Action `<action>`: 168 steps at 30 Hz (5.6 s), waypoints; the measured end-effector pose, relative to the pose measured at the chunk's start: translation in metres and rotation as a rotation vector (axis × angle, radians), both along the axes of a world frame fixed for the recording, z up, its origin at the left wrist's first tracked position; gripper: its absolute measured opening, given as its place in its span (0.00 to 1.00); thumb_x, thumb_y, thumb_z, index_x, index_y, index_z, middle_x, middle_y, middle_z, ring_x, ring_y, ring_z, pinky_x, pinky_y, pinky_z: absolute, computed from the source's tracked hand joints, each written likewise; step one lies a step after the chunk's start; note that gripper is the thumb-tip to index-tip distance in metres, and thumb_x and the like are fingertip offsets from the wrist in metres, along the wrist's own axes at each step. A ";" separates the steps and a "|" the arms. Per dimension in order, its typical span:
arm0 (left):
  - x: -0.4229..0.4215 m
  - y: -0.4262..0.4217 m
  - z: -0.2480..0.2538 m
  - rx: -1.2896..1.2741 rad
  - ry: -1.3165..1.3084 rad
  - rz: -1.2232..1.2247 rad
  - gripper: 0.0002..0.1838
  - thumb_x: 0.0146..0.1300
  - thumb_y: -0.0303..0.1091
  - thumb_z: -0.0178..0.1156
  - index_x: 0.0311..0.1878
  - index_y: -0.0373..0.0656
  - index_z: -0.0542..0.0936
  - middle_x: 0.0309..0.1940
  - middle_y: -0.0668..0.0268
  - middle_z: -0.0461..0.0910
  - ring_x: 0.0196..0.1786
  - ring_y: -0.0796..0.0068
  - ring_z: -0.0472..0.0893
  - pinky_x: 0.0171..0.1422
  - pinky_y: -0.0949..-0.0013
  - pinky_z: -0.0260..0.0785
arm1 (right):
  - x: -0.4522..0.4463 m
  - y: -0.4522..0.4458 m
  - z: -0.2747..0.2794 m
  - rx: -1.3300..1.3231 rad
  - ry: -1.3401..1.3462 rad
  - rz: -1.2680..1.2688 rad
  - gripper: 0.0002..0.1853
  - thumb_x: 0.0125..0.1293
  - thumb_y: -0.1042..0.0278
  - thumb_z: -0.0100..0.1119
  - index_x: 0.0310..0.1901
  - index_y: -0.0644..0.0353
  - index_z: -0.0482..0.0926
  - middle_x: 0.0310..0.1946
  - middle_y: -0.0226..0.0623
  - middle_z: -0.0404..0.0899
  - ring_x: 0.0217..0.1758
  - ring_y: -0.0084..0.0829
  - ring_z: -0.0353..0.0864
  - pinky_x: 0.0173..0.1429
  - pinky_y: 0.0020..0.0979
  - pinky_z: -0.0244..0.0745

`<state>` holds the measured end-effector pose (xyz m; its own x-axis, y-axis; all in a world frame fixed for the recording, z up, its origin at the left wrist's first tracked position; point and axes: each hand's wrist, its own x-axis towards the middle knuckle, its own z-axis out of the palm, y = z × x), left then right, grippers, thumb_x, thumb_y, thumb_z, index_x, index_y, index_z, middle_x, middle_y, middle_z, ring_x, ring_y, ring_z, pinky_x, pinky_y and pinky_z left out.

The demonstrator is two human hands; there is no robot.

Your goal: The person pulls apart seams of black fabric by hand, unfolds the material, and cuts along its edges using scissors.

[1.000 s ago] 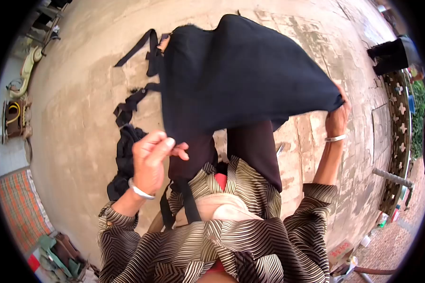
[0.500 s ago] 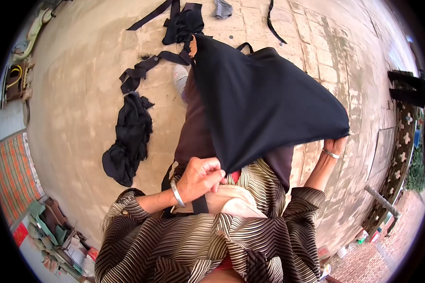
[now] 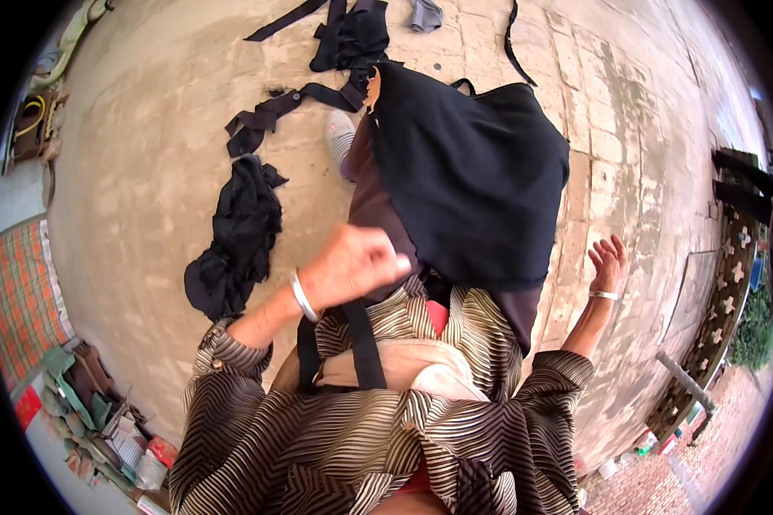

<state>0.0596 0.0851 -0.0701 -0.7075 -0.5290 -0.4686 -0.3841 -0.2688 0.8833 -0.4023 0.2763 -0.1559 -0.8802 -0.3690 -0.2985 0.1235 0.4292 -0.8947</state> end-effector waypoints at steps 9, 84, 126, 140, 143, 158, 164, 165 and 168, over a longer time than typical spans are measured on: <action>-0.041 -0.113 -0.052 -0.189 0.106 0.658 0.25 0.62 0.40 0.67 0.56 0.35 0.73 0.40 0.66 0.81 0.37 0.81 0.79 0.36 0.78 0.69 | 0.099 -0.094 0.082 -0.179 0.495 0.388 0.12 0.68 0.83 0.48 0.49 0.70 0.79 0.46 0.37 0.81 0.47 0.28 0.82 0.54 0.28 0.76; -0.048 -0.098 -0.023 -0.351 0.451 0.675 0.06 0.62 0.24 0.60 0.29 0.39 0.75 0.28 0.78 0.72 0.28 0.91 0.65 0.30 0.83 0.56 | 0.021 -0.252 0.081 -0.080 0.683 0.499 0.18 0.64 0.70 0.57 0.54 0.66 0.72 0.30 0.45 0.81 0.32 0.39 0.82 0.38 0.36 0.77; -0.035 -0.093 -0.030 -0.084 0.295 0.678 0.10 0.66 0.33 0.59 0.38 0.35 0.83 0.30 0.69 0.82 0.32 0.79 0.81 0.40 0.72 0.74 | 0.228 -0.217 0.097 -0.340 0.620 0.547 0.04 0.60 0.80 0.58 0.32 0.60 0.74 0.19 0.35 0.72 0.19 0.22 0.72 0.25 0.26 0.68; -0.038 -0.118 -0.046 0.225 0.344 0.598 0.14 0.68 0.39 0.60 0.46 0.38 0.81 0.36 0.67 0.85 0.34 0.78 0.84 0.39 0.73 0.77 | 0.136 -0.144 0.104 0.076 0.860 0.796 0.22 0.59 0.68 0.67 0.54 0.62 0.74 0.51 0.49 0.74 0.55 0.50 0.74 0.58 0.39 0.70; -0.052 -0.112 -0.042 0.143 0.341 0.666 0.07 0.67 0.33 0.61 0.41 0.39 0.80 0.33 0.65 0.85 0.29 0.79 0.83 0.29 0.77 0.74 | 0.137 -0.128 0.095 0.024 0.808 0.764 0.16 0.58 0.73 0.65 0.48 0.64 0.75 0.46 0.46 0.75 0.50 0.47 0.76 0.55 0.36 0.71; -0.022 -0.031 -0.023 0.281 0.332 0.636 0.07 0.63 0.26 0.60 0.41 0.33 0.81 0.35 0.67 0.83 0.34 0.82 0.81 0.39 0.77 0.72 | 0.130 -0.068 0.147 0.253 0.904 0.950 0.06 0.60 0.85 0.52 0.38 0.66 0.71 0.33 0.46 0.72 0.36 0.49 0.73 0.41 0.40 0.67; -0.003 0.000 -0.025 0.258 0.181 0.575 0.05 0.63 0.26 0.61 0.37 0.34 0.82 0.32 0.68 0.83 0.33 0.83 0.81 0.40 0.77 0.74 | 0.137 -0.047 0.136 0.538 0.886 1.158 0.05 0.60 0.83 0.52 0.36 0.64 0.69 0.30 0.47 0.71 0.35 0.51 0.71 0.40 0.44 0.67; -0.001 0.000 -0.025 0.137 0.111 0.520 0.05 0.63 0.27 0.61 0.38 0.35 0.81 0.32 0.69 0.83 0.33 0.83 0.81 0.40 0.78 0.74 | 0.141 -0.051 0.137 0.561 0.889 1.187 0.05 0.60 0.82 0.53 0.36 0.64 0.70 0.30 0.47 0.71 0.35 0.51 0.72 0.40 0.44 0.67; -0.015 -0.007 -0.011 0.249 0.184 0.703 0.07 0.64 0.29 0.62 0.40 0.35 0.81 0.32 0.69 0.83 0.34 0.84 0.81 0.39 0.79 0.73 | 0.157 -0.077 0.148 0.492 0.927 1.173 0.05 0.60 0.81 0.54 0.37 0.64 0.71 0.30 0.46 0.72 0.35 0.50 0.72 0.40 0.43 0.67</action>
